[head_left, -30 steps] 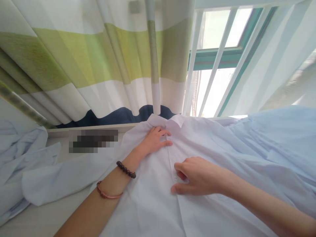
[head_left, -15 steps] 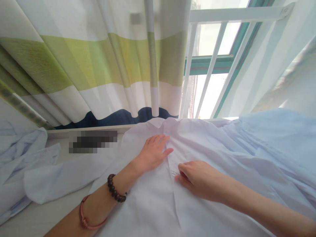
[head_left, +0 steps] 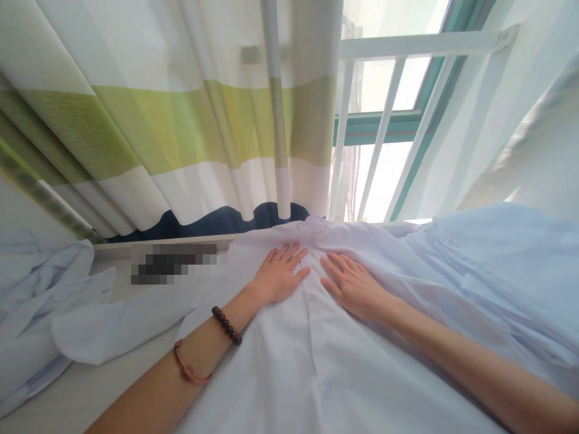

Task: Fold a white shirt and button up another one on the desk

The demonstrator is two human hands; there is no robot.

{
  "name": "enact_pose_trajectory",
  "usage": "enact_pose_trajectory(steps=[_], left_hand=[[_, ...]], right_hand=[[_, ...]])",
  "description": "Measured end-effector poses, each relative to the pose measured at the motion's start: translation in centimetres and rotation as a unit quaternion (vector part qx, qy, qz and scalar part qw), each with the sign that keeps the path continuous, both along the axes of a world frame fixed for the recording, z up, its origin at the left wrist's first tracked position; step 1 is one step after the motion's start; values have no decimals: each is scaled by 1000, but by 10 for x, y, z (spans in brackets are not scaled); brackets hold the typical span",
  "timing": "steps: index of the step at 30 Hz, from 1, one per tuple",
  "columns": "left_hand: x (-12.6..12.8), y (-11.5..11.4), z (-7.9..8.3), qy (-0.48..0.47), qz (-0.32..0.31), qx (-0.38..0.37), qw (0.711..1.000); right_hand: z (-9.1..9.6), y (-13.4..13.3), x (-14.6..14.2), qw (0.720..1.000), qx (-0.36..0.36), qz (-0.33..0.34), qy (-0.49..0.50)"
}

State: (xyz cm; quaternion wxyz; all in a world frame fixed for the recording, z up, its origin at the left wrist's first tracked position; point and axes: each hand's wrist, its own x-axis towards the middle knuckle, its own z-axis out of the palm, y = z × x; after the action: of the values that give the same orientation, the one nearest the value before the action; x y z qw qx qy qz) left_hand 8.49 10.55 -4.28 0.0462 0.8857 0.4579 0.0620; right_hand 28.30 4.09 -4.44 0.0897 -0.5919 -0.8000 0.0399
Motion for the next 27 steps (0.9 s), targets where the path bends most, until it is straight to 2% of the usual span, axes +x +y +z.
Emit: enact_pose_trajectory(steps=[4,7,9,13,18,20,23,27], left_hand=[[-4,-2,7,-32,4,84,996],[-12,8,23,-64,71,149,984],[-20,23,35,-74,111,177,975],[-36,53,46,-63,117,165,977],[-47,65,42,-82,109,161,978],[-46,68,44,-89,125,174,973],[-36,75,50,-89,148,195,965],[-20,75,54,-77,155,221,960]], right_hand=[[15,9,7,999,24,18,39],[32,22,14,994,99,-27,44],[39,34,20,991,122,-61,14],[41,63,34,990,92,-107,-8],[50,89,56,993,73,-90,9],[59,97,63,993,75,-88,16],[72,109,65,988,97,-119,22],[71,109,50,985,94,-145,10]])
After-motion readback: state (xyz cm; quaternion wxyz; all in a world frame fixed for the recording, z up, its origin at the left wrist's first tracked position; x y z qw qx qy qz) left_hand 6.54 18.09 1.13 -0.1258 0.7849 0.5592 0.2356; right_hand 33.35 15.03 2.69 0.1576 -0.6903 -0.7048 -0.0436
